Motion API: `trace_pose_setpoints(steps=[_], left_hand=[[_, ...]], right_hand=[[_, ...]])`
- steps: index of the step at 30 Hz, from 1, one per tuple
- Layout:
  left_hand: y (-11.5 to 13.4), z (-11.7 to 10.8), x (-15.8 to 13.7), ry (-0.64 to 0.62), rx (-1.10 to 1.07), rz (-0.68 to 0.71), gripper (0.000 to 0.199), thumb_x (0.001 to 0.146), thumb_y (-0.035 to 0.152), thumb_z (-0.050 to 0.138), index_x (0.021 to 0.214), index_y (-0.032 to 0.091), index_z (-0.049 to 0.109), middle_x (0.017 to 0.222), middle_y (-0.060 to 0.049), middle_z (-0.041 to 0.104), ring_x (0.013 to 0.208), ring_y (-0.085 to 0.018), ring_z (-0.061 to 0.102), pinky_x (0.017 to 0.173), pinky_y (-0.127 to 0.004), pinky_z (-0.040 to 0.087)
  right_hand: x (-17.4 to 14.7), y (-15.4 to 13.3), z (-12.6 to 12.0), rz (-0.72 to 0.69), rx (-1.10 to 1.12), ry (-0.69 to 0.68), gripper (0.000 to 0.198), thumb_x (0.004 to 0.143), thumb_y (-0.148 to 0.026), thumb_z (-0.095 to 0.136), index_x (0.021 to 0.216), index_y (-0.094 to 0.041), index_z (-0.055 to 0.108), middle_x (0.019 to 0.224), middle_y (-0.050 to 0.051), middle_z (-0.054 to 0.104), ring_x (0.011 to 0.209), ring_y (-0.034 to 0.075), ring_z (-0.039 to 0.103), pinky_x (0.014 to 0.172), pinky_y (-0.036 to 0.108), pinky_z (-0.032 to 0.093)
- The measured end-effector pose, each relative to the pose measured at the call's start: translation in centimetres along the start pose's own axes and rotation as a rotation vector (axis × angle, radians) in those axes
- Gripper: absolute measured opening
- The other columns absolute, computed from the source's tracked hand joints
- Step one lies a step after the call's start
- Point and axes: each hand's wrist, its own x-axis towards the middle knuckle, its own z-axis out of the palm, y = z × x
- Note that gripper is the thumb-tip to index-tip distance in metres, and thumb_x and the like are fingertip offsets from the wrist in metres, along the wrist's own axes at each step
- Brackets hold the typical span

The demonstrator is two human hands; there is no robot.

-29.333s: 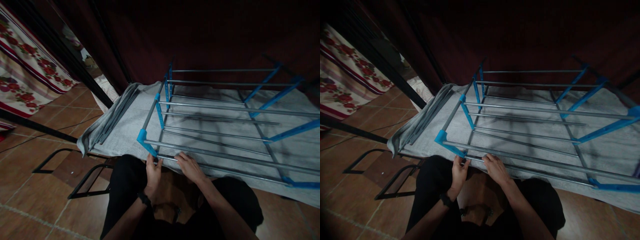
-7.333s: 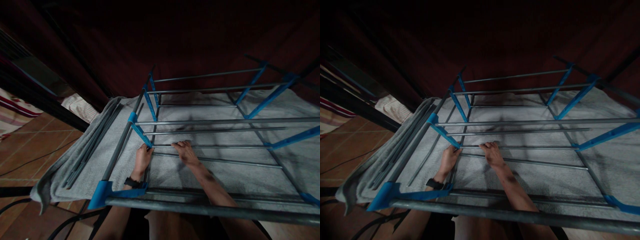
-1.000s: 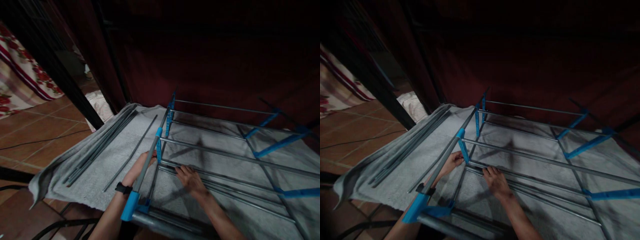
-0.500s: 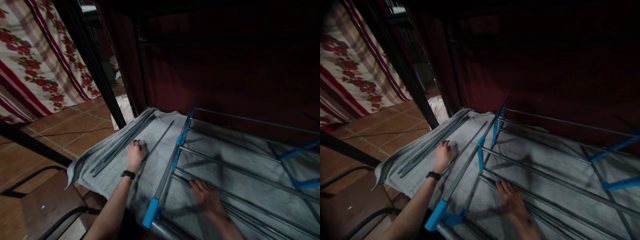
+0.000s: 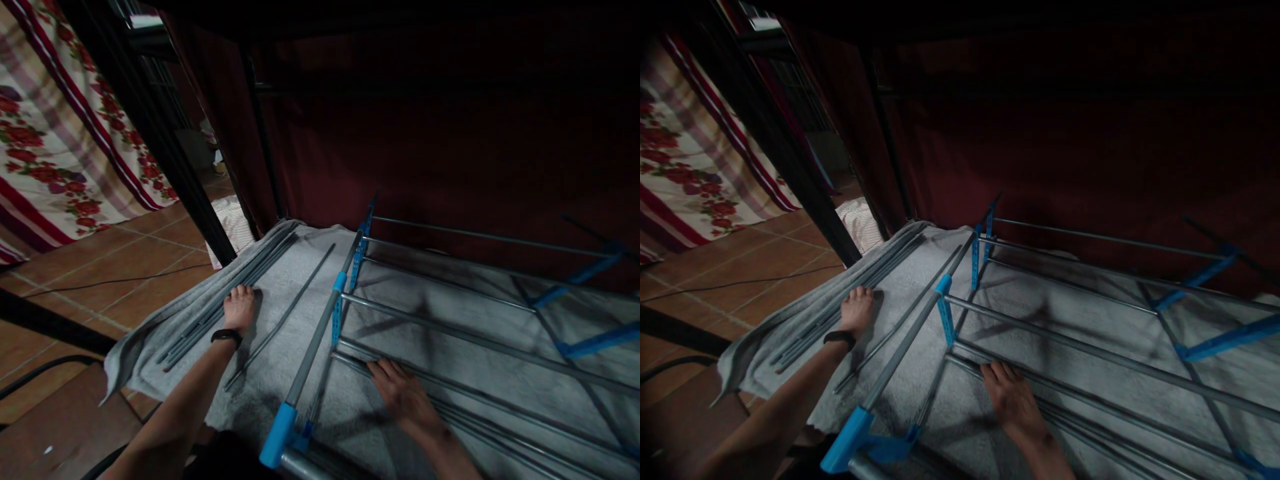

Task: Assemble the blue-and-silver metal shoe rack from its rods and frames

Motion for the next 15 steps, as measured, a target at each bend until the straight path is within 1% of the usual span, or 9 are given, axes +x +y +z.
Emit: trace_pose_setpoints(steps=[5,8,11,13,15], left_hand=[[0.0,0.0,1.8,-0.019,0.03,-0.028,0.04,0.088,0.006,0.031,0.115,-0.002,0.06,0.112,-0.029,0.059,0.107,-0.037,0.057,0.082,-0.043,0.046],[-0.2,-0.2,2.6,-0.01,0.023,-0.056,0.043,0.091,0.008,0.026,0.115,-0.003,0.06,0.113,-0.031,0.059,0.108,-0.04,0.058,0.077,-0.044,0.048],[-0.7,-0.3,3.1,-0.005,0.021,-0.074,0.044,0.094,0.013,0.024,0.119,-0.002,0.057,0.114,-0.03,0.06,0.109,-0.039,0.059,0.079,-0.044,0.048],[-1.2,-0.4,3.3,-0.035,0.026,-0.068,0.044,0.095,0.014,0.024,0.119,-0.002,0.056,0.113,-0.029,0.061,0.108,-0.038,0.06,0.08,-0.043,0.048],[-1.7,-0.8,3.3,-0.094,0.01,-0.015,0.043,0.095,0.016,0.024,0.116,-0.002,0.057,0.113,-0.028,0.062,0.109,-0.037,0.061,0.081,-0.041,0.049]], right_hand=[[0.3,-0.3,-1.3,0.017,0.061,-0.037,0.027,0.098,-0.02,0.045,0.117,-0.023,0.065,0.109,0.006,0.068,0.098,0.021,0.064,0.086,0.035,0.052],[0.5,-0.4,-2.2,0.043,0.119,-0.033,0.024,0.099,-0.023,0.044,0.113,-0.024,0.065,0.107,0.005,0.068,0.098,0.021,0.064,0.087,0.035,0.051],[0.8,-0.2,-3.2,0.085,0.163,-0.017,0.021,0.1,-0.026,0.046,0.112,-0.025,0.064,0.104,0.004,0.068,0.097,0.02,0.063,0.086,0.034,0.049],[1.0,-0.1,-3.7,0.117,0.176,-0.022,0.019,0.099,-0.026,0.047,0.107,-0.025,0.064,0.1,0.004,0.068,0.094,0.02,0.063,0.085,0.034,0.048],[1.2,0.0,-4.3,0.145,0.189,-0.029,0.019,0.1,-0.025,0.047,0.102,-0.025,0.065,0.097,0.003,0.068,0.092,0.02,0.064,0.084,0.033,0.048]])
